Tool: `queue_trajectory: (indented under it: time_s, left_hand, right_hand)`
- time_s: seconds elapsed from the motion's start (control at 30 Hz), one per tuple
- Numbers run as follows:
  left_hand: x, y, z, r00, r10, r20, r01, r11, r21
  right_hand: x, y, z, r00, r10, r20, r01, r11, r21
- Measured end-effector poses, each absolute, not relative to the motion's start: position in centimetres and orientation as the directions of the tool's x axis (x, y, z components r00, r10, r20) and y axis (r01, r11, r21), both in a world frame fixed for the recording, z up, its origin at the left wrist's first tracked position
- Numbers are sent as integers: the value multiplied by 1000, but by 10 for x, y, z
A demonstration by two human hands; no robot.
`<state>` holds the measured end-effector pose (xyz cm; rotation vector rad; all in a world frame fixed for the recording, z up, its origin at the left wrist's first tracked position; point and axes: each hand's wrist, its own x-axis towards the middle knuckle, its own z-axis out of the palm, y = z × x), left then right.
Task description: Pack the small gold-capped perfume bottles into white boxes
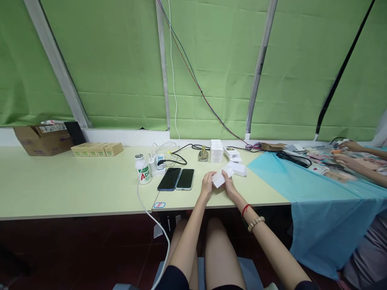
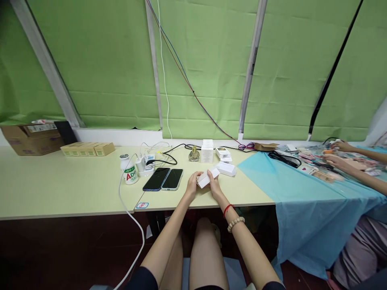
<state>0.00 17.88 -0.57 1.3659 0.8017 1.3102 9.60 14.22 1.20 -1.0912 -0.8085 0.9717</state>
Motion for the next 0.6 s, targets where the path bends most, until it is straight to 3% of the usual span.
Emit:
queue_trajectory:
  time_s: [0.37, 0.6]
  left_hand:
    - [-7, 168, -1, 63, 972, 228, -117, -219, 969]
    - [-9, 163, -2, 68, 970, 235, -66, -230, 971]
  right_hand:
    - [115, 139, 8, 267, 961, 72, -166, 119, -979]
    - [193, 171, 61, 391, 919, 55, 93, 20, -995]
